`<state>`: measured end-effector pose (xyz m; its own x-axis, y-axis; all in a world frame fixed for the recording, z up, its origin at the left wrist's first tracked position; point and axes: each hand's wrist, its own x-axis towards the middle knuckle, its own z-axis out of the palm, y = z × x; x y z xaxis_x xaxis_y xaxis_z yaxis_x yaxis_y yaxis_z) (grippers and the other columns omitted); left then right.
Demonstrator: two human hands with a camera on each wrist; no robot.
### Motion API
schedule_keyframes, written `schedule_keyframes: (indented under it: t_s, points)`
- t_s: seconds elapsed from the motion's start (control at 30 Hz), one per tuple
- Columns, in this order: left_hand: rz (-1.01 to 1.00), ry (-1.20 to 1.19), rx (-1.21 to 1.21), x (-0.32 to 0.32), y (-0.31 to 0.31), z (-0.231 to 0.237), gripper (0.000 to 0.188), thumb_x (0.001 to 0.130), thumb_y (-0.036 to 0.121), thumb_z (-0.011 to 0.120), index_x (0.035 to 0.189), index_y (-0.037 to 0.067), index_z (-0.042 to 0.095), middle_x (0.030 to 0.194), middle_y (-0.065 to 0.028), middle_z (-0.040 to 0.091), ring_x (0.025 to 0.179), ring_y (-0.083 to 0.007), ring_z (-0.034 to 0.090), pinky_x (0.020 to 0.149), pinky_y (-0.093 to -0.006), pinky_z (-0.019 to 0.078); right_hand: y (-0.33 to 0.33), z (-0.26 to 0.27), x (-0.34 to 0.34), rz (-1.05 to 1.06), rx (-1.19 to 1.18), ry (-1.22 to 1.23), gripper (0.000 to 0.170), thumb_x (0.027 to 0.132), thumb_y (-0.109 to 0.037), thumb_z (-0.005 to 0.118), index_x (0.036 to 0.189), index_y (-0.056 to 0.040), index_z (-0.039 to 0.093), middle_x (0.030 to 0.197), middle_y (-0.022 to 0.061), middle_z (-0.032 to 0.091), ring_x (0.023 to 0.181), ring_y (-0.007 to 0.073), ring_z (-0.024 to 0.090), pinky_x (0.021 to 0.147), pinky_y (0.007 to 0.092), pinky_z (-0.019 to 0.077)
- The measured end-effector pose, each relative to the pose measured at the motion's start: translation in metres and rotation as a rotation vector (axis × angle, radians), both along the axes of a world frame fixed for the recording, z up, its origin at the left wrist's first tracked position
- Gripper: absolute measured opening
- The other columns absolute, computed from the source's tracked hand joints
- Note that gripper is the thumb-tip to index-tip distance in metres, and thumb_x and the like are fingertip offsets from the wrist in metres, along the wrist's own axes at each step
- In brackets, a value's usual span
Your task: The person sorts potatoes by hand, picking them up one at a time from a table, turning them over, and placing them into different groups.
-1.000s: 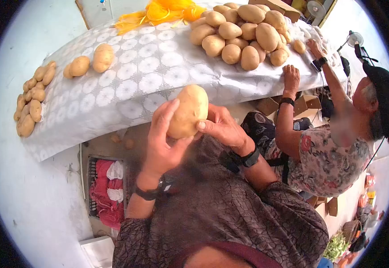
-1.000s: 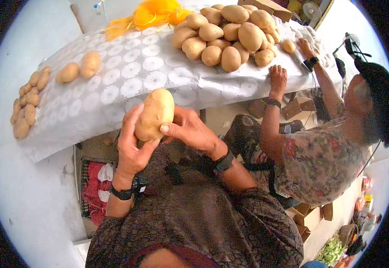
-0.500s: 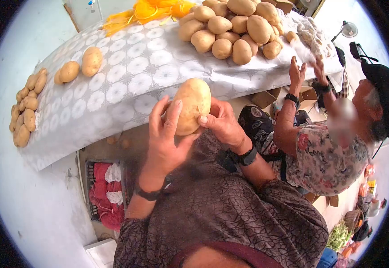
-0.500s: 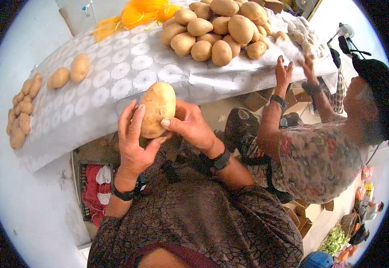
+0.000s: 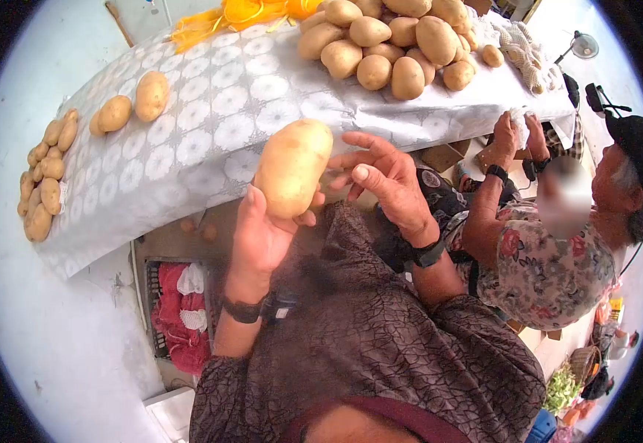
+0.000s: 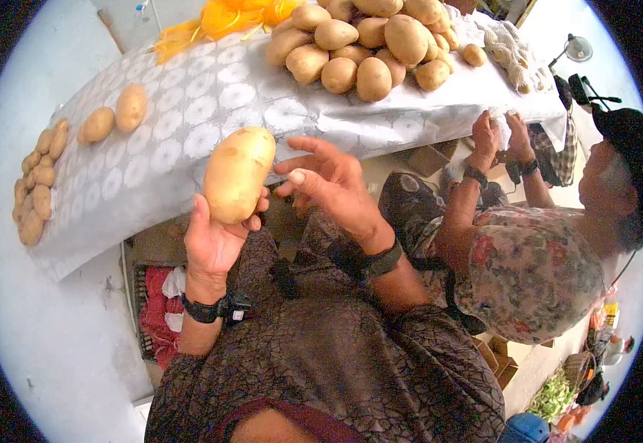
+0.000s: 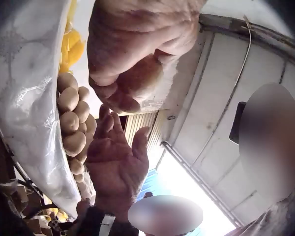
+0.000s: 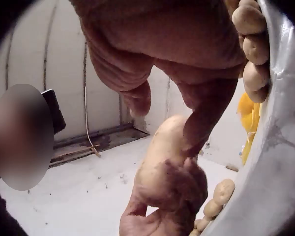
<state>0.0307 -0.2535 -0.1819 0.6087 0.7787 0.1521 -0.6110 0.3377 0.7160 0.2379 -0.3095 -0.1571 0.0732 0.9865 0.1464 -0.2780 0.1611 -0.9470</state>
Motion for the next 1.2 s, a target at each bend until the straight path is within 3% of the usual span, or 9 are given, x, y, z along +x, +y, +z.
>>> schedule_keyframes:
  t_s: [0.03,0.17,0.23,0.33,0.43,0.5,0.67,0.97,1.2]
  points:
    - [-0.137,-0.100,-0.125,-0.001,0.002,-0.003,0.074,0.094,0.054,0.046,0.139,-0.004,0.035,0.123,-0.0273,0.053,0.101,-0.0318,0.061,0.076,-0.0362,0.0529,0.000,-0.001,0.001,0.001,0.000,0.001,0.053,0.089,-0.015,0.064,0.134,0.0014,0.043,0.111,0.0178,0.064,0.087,0.0182,0.066,0.062,0.0270,0.0550]
    - [-0.157,-0.083,-0.182,-0.003,0.000,-0.003,0.081,0.094,0.062,0.036,0.137,-0.006,0.036,0.119,-0.0297,0.055,0.095,-0.0316,0.063,0.071,-0.0350,0.0541,0.001,-0.004,0.004,-0.002,0.036,-0.036,0.055,0.089,-0.016,0.065,0.136,0.0004,0.042,0.113,0.0185,0.063,0.091,0.0195,0.065,0.068,0.0286,0.0545]
    - [-0.246,-0.086,-0.180,-0.005,0.002,-0.005,0.082,0.094,0.065,0.031,0.134,-0.006,0.041,0.112,-0.0242,0.061,0.092,-0.0270,0.066,0.070,-0.0339,0.0563,0.000,-0.004,0.004,0.008,0.038,-0.050,0.056,0.089,-0.017,0.065,0.136,0.0004,0.042,0.114,0.0185,0.063,0.093,0.0197,0.065,0.070,0.0294,0.0542]
    - [-0.263,0.019,-0.130,-0.006,-0.002,-0.006,0.085,0.092,0.068,0.028,0.134,-0.005,0.041,0.109,-0.0234,0.062,0.086,-0.0260,0.067,0.066,-0.0339,0.0557,0.000,-0.003,0.003,0.028,0.037,-0.042,0.057,0.089,-0.017,0.066,0.137,-0.0010,0.042,0.114,0.0148,0.063,0.094,0.0171,0.063,0.073,0.0287,0.0524]
    - [-0.311,0.085,-0.093,-0.007,-0.005,-0.008,0.086,0.092,0.070,0.027,0.135,-0.004,0.041,0.108,-0.0226,0.063,0.082,-0.0250,0.067,0.064,-0.0333,0.0546,-0.003,-0.006,0.000,0.087,0.037,0.072,0.059,0.087,-0.012,0.069,0.138,-0.0031,0.043,0.108,0.0048,0.063,0.091,0.0107,0.058,0.074,0.0254,0.0498]
    - [-0.316,0.073,-0.090,-0.005,-0.007,-0.006,0.087,0.091,0.070,0.027,0.135,-0.003,0.042,0.107,-0.0224,0.064,0.082,-0.0246,0.067,0.062,-0.0332,0.0536,-0.006,-0.006,0.002,0.095,0.014,0.051,0.059,0.085,-0.012,0.071,0.137,-0.0027,0.045,0.106,0.0037,0.063,0.089,0.0102,0.058,0.073,0.0251,0.0496]
    - [-0.218,0.276,0.058,-0.005,-0.009,-0.008,0.089,0.088,0.072,0.034,0.134,-0.003,0.042,0.106,-0.0244,0.063,0.080,-0.0239,0.066,0.059,-0.0315,0.0542,-0.006,-0.014,0.003,0.104,0.017,0.049,0.055,0.084,-0.012,0.072,0.133,-0.0015,0.049,0.106,0.0043,0.063,0.089,0.0112,0.059,0.072,0.0247,0.0502]
    - [-0.108,0.247,0.146,-0.003,-0.017,0.005,0.080,0.085,0.058,0.061,0.128,-0.008,0.046,0.099,-0.0240,0.064,0.076,-0.0234,0.066,0.059,-0.0305,0.0557,-0.011,-0.010,0.006,0.066,0.027,0.001,0.049,0.082,-0.016,0.074,0.121,0.0018,0.051,0.103,0.0061,0.062,0.088,0.0128,0.060,0.068,0.0255,0.0527]
    - [-0.068,0.193,0.100,-0.005,-0.019,0.002,0.079,0.080,0.057,0.067,0.123,-0.007,0.050,0.091,-0.0215,0.066,0.069,-0.0212,0.066,0.054,-0.0297,0.0538,-0.013,-0.015,0.009,0.140,0.043,0.084,0.039,0.083,-0.016,0.074,0.111,-0.0016,0.051,0.102,0.0045,0.059,0.093,0.0128,0.058,0.076,0.0279,0.0500]
